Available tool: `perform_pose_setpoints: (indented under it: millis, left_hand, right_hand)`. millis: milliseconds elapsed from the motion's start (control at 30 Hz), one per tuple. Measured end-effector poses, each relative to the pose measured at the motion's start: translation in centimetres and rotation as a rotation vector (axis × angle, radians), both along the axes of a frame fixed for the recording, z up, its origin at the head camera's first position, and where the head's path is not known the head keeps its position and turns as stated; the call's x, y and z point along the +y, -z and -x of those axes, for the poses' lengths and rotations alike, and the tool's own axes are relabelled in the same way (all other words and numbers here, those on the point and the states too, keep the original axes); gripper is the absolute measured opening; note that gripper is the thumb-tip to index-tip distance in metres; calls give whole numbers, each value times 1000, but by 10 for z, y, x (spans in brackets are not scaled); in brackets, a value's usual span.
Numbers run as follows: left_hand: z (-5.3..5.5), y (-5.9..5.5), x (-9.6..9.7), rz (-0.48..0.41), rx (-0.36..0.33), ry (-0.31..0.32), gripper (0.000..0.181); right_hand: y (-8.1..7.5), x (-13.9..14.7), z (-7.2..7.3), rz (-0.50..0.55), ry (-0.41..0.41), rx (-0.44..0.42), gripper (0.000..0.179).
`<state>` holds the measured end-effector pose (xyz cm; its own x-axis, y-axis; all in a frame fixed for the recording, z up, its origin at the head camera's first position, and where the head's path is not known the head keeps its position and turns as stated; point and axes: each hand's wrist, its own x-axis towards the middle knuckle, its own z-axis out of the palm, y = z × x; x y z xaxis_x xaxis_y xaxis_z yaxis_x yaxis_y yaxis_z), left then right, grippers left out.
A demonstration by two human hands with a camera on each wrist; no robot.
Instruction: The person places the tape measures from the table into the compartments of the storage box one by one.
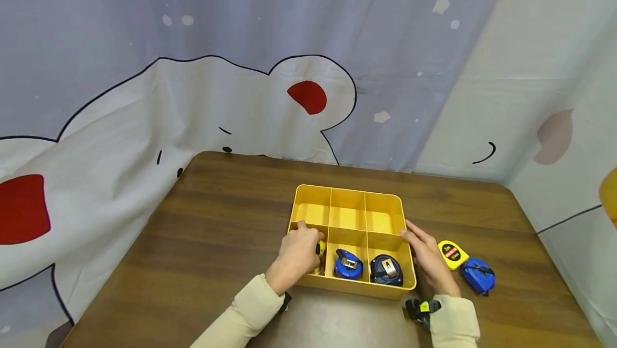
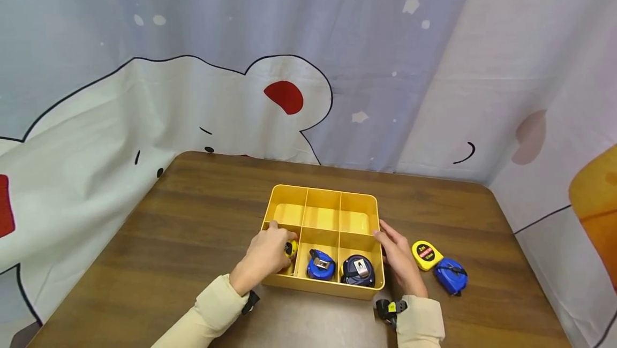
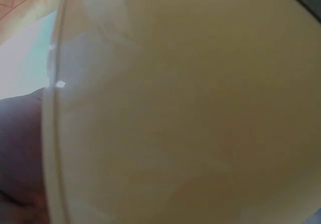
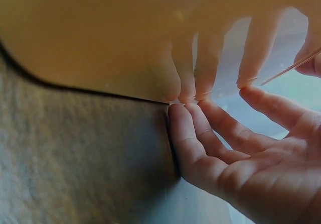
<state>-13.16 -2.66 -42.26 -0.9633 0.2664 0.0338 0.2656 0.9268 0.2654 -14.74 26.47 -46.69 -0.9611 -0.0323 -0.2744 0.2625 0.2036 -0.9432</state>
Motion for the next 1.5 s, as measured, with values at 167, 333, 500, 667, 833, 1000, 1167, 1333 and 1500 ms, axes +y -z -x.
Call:
perform_pose_setpoints:
  millis: [167,333,500,667,833,1000,1167,1333,1500]
  left_hand:
    - [1,11,3,6,-15,-13,28]
    - [-2,19,4,13,-10,-23,22]
    - [-2,17,8,11,12,-38,16]
    - [-5,12,10,-3,-41,-60,12]
    - [-7,7,10,-49,-147,-63,17]
    - [-7,-2,5,-38,-196,-39,24]
    - [-7,-11,-4,-126,-243,2,24]
    - [6,-19,-20,-302,-116,54,35]
    - [27,-15,-37,-440,201,32,26]
  right_hand:
    - [1,0,2,5,5,10,67]
    - [4,-1,0,-1,7,3,66]
    - [3,1,2,0,17,5,67]
    - [3,0,1,7,16,4,67]
    - [3,0,-1,3,18,-8,67]
    - [2,1,0,7,9,4,68]
    - [3,0,0,16,7,9,66]
    - [1,1,-1,-7,-15,12,66]
    - [-7,4,-1,-72,-41,25,65]
